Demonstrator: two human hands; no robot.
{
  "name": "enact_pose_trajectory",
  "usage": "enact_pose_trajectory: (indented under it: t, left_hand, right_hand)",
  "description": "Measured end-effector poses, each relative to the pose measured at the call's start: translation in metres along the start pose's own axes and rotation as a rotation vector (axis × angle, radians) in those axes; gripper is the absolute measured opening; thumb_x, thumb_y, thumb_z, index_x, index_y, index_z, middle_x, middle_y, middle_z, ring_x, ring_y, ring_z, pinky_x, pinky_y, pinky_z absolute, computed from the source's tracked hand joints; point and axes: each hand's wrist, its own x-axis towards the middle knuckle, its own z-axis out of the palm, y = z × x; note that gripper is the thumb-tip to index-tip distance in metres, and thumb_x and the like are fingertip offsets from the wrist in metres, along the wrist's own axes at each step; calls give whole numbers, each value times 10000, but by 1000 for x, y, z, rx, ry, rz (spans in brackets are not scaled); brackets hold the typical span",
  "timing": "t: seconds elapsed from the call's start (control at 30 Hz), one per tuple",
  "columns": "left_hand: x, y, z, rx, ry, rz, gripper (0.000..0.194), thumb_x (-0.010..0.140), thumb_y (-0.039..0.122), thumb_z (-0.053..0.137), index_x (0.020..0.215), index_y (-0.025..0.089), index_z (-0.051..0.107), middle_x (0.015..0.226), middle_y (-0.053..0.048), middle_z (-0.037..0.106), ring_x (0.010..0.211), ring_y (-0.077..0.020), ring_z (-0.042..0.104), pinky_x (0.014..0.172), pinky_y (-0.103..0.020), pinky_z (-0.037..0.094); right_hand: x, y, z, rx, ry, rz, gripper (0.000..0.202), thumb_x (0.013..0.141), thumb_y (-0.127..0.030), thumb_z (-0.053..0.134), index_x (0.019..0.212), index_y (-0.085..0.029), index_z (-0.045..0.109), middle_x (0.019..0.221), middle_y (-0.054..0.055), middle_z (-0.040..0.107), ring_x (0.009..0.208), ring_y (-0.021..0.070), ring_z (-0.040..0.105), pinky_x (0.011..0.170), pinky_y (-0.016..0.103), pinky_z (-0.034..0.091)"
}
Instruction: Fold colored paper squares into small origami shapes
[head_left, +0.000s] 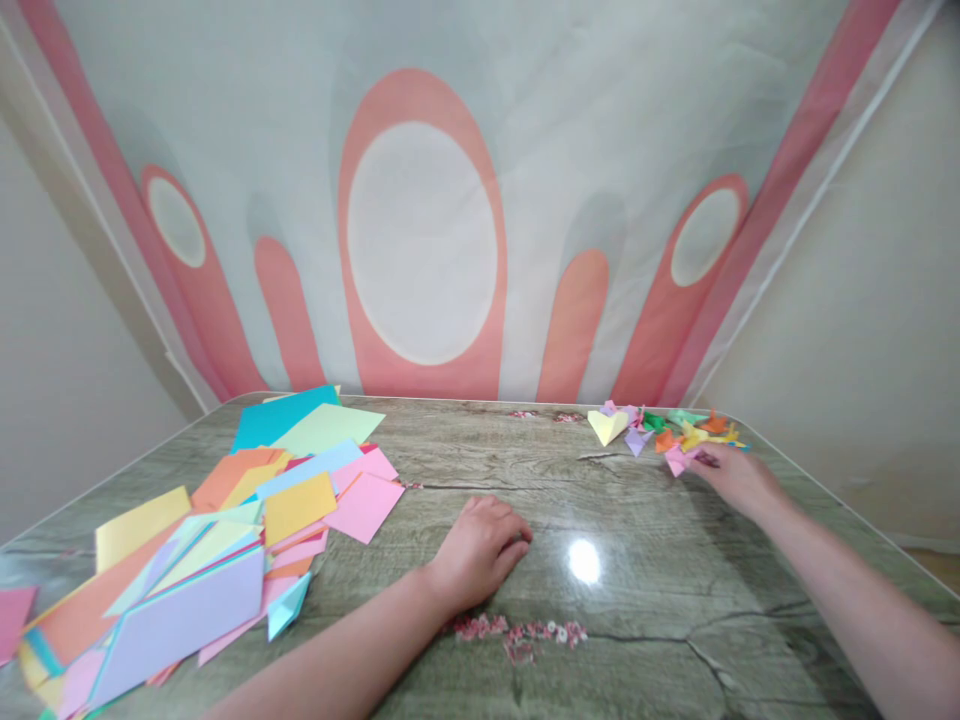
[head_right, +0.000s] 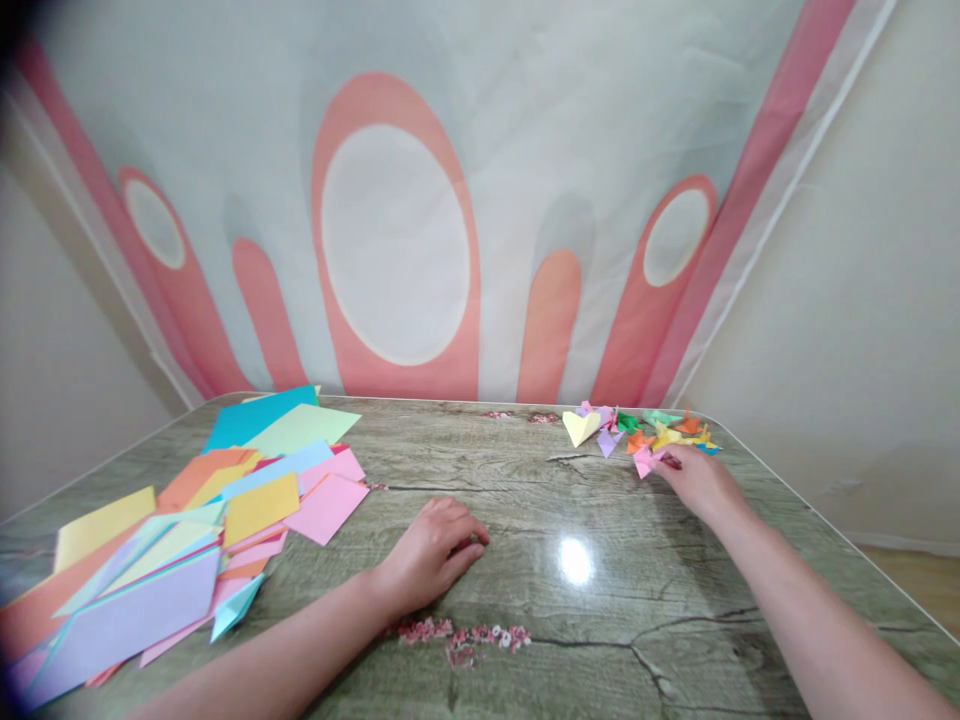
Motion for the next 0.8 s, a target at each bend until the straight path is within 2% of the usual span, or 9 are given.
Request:
enact_pose_trajectory:
  t: [0.27, 0.57, 0.8]
  left_hand:
    - [1, 1, -1, -6, -8, -1, 108, 895, 256, 553, 947, 226, 642, 888, -16, 642, 915, -195, 544, 854, -331, 371]
    - [1, -2, 1, -9, -9, 11, 107, 895, 259, 554, 949, 226, 640, 888, -23, 639, 917, -199, 547, 859, -335, 372]
    - [0, -2, 2, -4, -1, 15, 103, 896, 257, 553, 949, 229, 636, 885, -21, 641, 911, -203, 547, 846, -334, 373]
  right_hand:
    - [8, 18, 24, -18, -108, 9, 203, 755, -380, 592, 710, -214, 700, 725, 44, 723, 669, 214, 647, 613, 283, 444]
    - [9, 49, 20, -73, -104, 62, 189, 768, -352, 577, 762, -209, 700, 783, 51, 727, 725, 226, 656, 637, 287, 438]
    - [17, 50, 28, -89, -84, 74, 173, 764, -344, 588, 766, -218, 707, 770, 41, 723, 726, 216, 648, 630, 275, 422]
